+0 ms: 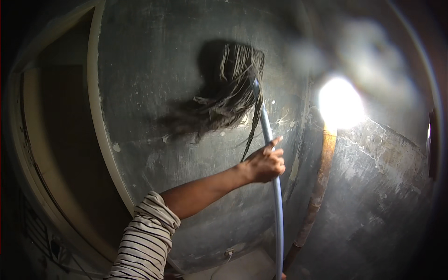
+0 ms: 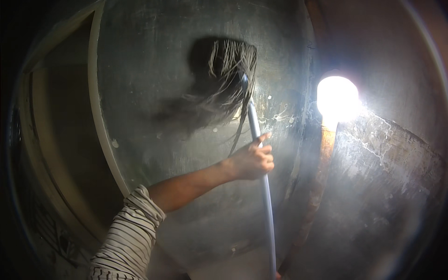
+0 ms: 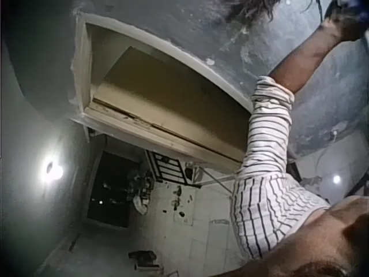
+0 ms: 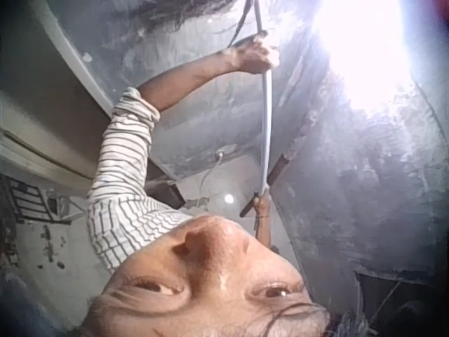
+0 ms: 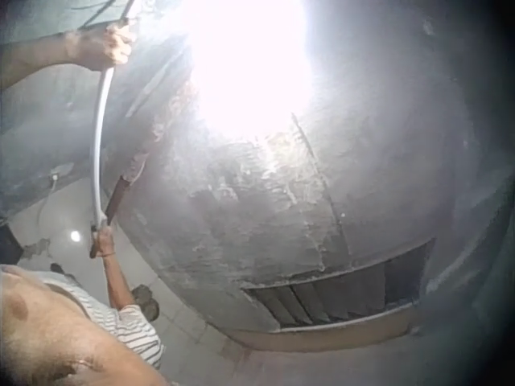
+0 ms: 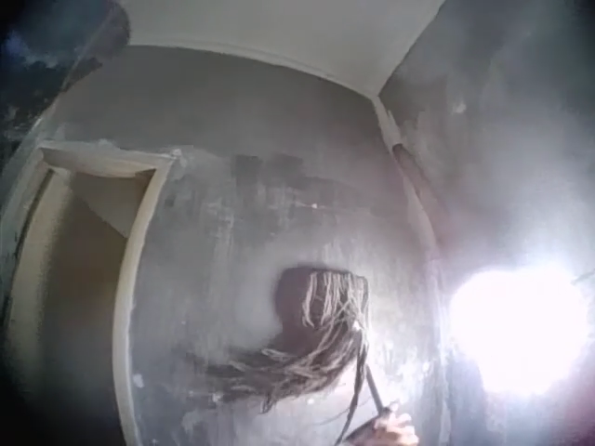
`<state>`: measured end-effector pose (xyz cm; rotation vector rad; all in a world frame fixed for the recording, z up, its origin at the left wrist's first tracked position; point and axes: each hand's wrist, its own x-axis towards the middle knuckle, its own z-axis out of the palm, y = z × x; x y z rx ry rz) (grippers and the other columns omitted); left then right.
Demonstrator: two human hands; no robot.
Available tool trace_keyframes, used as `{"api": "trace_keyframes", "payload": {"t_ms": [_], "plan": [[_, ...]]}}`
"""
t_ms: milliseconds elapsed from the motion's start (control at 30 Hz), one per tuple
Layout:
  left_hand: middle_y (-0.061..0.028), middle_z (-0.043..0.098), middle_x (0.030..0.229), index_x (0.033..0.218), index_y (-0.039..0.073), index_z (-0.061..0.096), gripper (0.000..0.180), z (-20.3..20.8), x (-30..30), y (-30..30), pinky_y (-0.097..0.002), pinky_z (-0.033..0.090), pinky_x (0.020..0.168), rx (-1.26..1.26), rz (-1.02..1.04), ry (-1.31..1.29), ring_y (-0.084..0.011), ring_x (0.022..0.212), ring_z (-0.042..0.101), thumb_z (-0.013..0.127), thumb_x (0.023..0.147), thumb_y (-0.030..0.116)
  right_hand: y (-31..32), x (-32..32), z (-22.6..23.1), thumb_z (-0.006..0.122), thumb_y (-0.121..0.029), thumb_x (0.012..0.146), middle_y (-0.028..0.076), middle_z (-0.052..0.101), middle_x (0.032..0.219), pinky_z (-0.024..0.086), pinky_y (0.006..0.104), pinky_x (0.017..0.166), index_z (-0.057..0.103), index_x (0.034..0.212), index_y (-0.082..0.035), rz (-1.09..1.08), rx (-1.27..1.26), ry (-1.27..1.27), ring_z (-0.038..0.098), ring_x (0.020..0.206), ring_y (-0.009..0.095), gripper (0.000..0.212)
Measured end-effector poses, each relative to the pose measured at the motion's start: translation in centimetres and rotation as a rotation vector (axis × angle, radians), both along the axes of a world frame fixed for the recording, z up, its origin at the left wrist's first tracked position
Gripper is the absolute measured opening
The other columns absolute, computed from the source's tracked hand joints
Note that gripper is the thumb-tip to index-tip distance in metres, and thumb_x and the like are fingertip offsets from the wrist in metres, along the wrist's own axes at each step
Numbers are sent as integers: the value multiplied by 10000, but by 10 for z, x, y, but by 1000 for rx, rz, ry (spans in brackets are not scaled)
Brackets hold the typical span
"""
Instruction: Cleaning a concrete wall using a mop.
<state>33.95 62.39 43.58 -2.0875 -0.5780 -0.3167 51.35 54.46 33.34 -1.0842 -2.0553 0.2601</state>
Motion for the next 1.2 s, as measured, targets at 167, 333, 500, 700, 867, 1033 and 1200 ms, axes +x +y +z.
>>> {"api": "trace_keyframes", "payload": {"t_ms": [167,333,500,700,867,1033,1200], "plan": [[-40,573,674,663,93,616,121,102,5,12,-516,250,1043,139,69,-110,-206,846,576,526,743,91,-32,70,-142,509,-83,664,197,479,602,365,467,479,525,1007,16,-13,-19,101,455,532,401,357],[-13,531,628,611,117,555,124,44,-13,-16,-477,294,1025,48,136,-102,-166,809,561,539,728,79,-79,93,-239,532,-95,678,189,510,596,389,426,459,567,935,20,-108,-392,172,511,528,348,284],[28,429,568,546,138,460,163,-19,-59,-85,-434,331,1011,12,92,-134,-119,718,535,564,661,88,-120,74,-377,579,-164,759,188,562,649,431,423,512,563,944,20,90,-378,331,573,586,302,261],[17,458,525,524,120,492,254,63,-100,-99,-470,324,1013,235,114,-94,-112,644,526,515,763,40,-68,8,-328,602,-199,817,202,503,549,368,433,435,508,843,-2,133,-357,376,517,498,388,220],[32,480,577,549,163,510,241,219,-160,-117,-475,274,1039,479,321,31,-113,665,529,590,717,9,-88,-77,-77,647,-127,769,150,468,512,337,415,405,468,951,77,517,54,332,479,436,339,327],[2,498,707,605,134,475,210,275,-178,-146,-401,316,990,513,385,137,-155,839,540,675,583,72,-113,-108,-57,651,-124,759,130,466,510,340,401,413,439,1050,95,639,95,413,467,423,310,422],[3,531,744,665,143,584,87,187,-193,-158,-492,217,1062,489,318,-83,-162,936,542,667,643,130,-107,-83,-123,558,-201,813,79,441,524,347,326,440,490,1077,-21,757,-233,537,425,442,204,326]]}}
